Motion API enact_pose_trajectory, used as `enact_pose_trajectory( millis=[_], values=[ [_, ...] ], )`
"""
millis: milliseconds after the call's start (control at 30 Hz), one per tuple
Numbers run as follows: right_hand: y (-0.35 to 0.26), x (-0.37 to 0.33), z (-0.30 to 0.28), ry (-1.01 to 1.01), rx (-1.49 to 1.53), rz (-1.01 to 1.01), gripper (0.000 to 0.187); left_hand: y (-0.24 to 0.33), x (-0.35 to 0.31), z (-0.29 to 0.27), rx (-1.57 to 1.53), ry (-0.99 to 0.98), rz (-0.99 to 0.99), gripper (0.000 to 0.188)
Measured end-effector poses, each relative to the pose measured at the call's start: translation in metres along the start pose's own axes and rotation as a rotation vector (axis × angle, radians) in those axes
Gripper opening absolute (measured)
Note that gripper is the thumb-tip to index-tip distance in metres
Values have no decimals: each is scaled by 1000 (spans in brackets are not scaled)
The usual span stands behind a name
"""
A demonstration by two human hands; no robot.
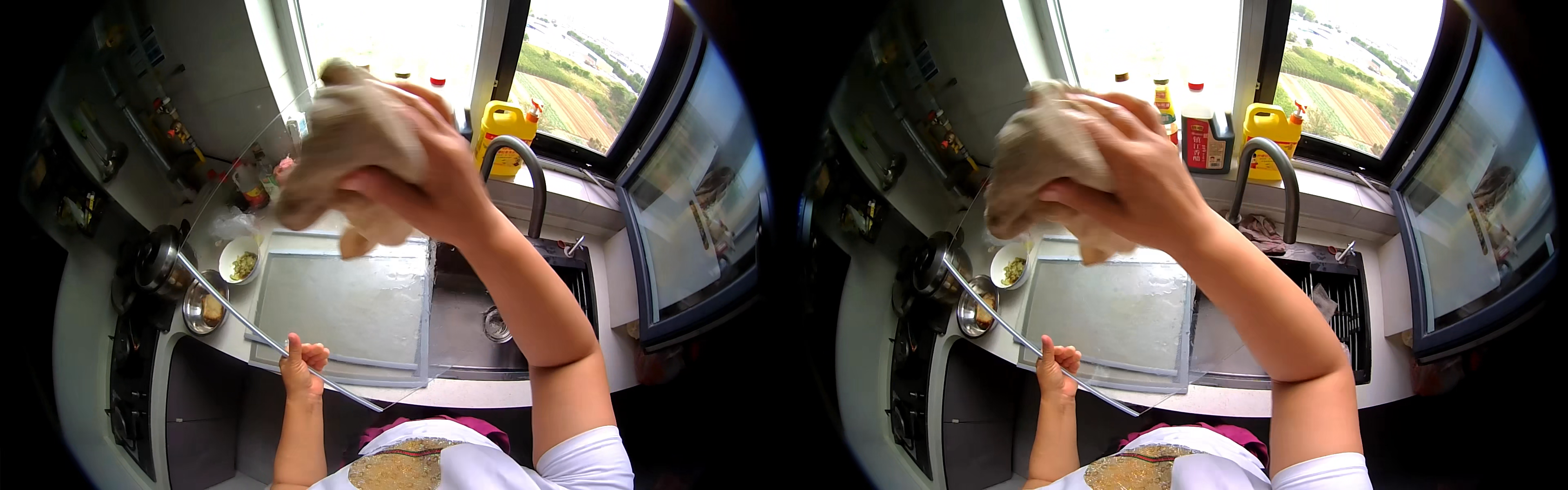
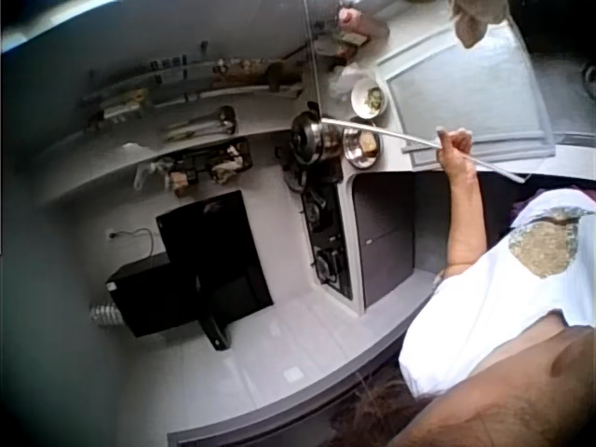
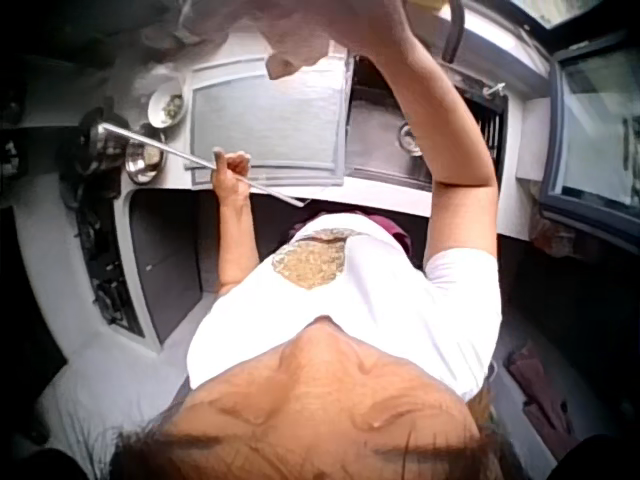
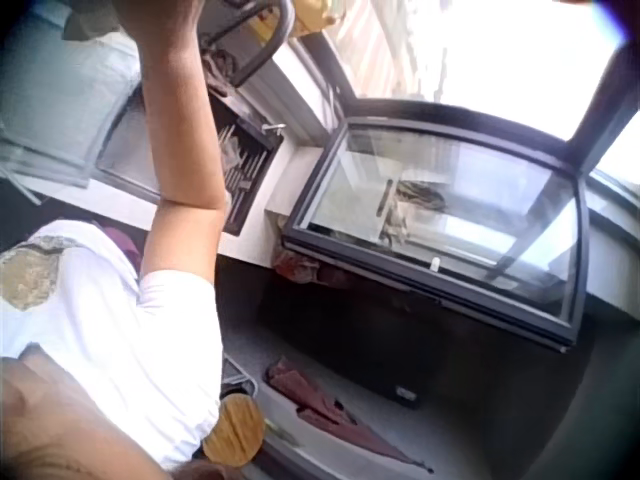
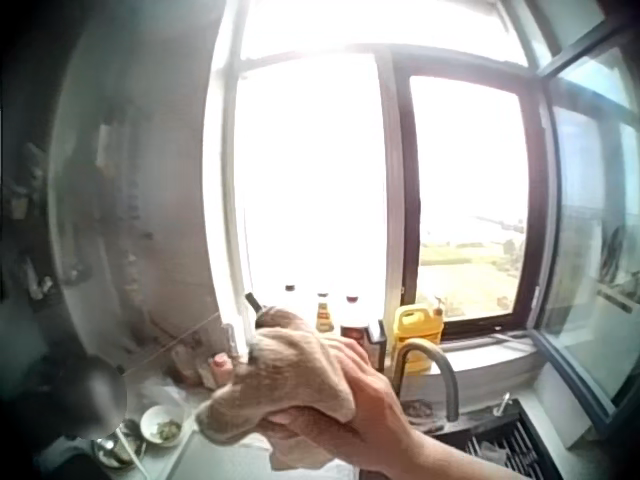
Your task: The person rinses a glass shelf in a sink, wipes the adjacent surfaces with a cloth, and then wipes both sides of the glass shelf with the cloth.
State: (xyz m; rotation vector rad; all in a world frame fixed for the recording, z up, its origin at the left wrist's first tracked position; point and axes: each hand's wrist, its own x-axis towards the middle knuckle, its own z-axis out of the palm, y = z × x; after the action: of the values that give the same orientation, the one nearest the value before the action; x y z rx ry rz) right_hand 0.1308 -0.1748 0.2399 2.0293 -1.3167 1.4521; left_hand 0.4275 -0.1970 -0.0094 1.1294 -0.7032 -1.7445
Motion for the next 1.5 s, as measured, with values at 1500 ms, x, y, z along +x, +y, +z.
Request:
enact_pose_trajectory(
  millis=[1500],
  values=[
    [-48, -40, 109, -556, 458, 420, 62, 11, -4, -18, 70, 2, 85, 45]
  ],
)
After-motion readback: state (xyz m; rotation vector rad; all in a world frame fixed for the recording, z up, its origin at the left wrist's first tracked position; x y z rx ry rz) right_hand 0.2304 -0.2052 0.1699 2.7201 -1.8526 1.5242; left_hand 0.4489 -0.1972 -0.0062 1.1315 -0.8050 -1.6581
